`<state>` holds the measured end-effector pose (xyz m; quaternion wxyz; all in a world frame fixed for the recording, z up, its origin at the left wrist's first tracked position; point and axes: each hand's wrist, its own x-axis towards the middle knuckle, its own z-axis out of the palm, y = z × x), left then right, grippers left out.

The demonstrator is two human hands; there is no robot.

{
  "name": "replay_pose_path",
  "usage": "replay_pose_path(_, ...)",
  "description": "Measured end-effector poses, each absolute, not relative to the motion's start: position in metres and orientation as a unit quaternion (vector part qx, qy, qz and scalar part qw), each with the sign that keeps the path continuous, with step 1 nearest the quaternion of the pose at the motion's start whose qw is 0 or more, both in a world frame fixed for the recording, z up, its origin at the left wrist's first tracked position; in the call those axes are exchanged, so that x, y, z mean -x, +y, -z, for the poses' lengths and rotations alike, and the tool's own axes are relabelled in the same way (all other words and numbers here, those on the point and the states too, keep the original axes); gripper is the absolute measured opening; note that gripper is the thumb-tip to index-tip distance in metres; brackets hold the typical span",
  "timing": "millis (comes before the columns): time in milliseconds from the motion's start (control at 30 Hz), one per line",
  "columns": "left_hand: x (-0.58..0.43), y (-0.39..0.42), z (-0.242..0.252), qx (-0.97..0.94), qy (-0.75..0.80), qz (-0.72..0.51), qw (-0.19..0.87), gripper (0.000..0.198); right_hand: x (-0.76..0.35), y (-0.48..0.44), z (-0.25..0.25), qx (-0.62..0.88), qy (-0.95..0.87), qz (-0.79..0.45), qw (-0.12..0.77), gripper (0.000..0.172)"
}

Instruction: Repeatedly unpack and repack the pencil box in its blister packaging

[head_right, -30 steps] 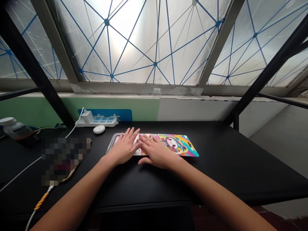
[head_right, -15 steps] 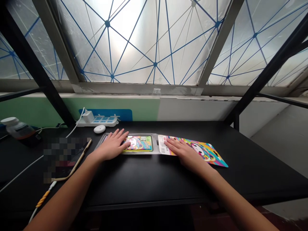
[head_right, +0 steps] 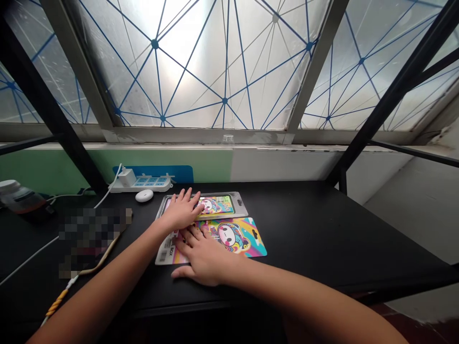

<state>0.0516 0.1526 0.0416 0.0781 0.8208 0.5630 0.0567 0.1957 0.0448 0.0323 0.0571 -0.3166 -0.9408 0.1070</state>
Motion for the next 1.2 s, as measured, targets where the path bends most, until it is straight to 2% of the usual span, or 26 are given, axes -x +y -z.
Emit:
replay_pose_path(67, -0.052, 0.152, -0.039, -0.822, 0.561, -0.063, 0.076, 0.068, -0.189, 0.057, -0.029, 0.319, -0.936, -0.135, 0.064, 0.086)
replay_pose_path(167, -0.049, 0.152, -0.035, -0.824, 0.556, -0.079, 0.073, 0.065, -0.190, 0.061, -0.030, 0.315, -0.935, -0.137, 0.092, 0.081)
replay_pose_path(267, -0.048, 0.151, -0.035, -0.832, 0.541, -0.106, 0.065, 0.060, -0.196, 0.061, -0.039, 0.301, -0.935, -0.124, 0.141, 0.048)
replay_pose_path(300, -0.047, 0.150, -0.036, -0.835, 0.536, -0.112, 0.064, 0.058, -0.200, 0.064, -0.044, 0.306, -0.932, -0.117, 0.155, 0.040)
replay_pose_path(333, -0.047, 0.149, -0.037, -0.836, 0.532, -0.117, 0.062, 0.056, -0.206, 0.069, -0.051, 0.322, -0.926, -0.105, 0.164, 0.039)
replay_pose_path(433, -0.044, 0.145, -0.041, -0.836, 0.532, -0.128, 0.043, 0.049, -0.233, 0.102, -0.070, 0.431, -0.889, -0.047, 0.147, 0.040)
replay_pose_path(500, -0.042, 0.145, -0.043, -0.836, 0.532, -0.133, 0.019, 0.046, -0.257, 0.132, -0.078, 0.494, -0.866, -0.050, 0.062, 0.034)
replay_pose_path(600, -0.039, 0.146, -0.044, -0.834, 0.537, -0.123, 0.016, 0.047, -0.287, 0.170, -0.079, 0.505, -0.859, -0.083, 0.007, 0.058)
replay_pose_path(667, -0.039, 0.147, -0.043, -0.832, 0.541, -0.118, 0.032, 0.048, -0.297, 0.185, -0.076, 0.505, -0.858, -0.092, -0.004, 0.066)
replay_pose_path(800, -0.040, 0.147, -0.042, -0.833, 0.537, -0.129, 0.030, 0.048, -0.294, 0.191, -0.073, 0.510, -0.857, -0.069, 0.000, 0.060)
replay_pose_path(967, -0.025, 0.150, -0.049, -0.831, 0.527, -0.180, 0.001, 0.050, -0.285, 0.168, -0.069, 0.500, -0.858, 0.050, 0.107, 0.051)
replay_pose_path(1200, -0.002, 0.129, -0.085, -0.851, 0.460, -0.248, -0.061, 0.028, -0.287, 0.116, -0.064, 0.461, -0.848, 0.144, 0.218, 0.026)
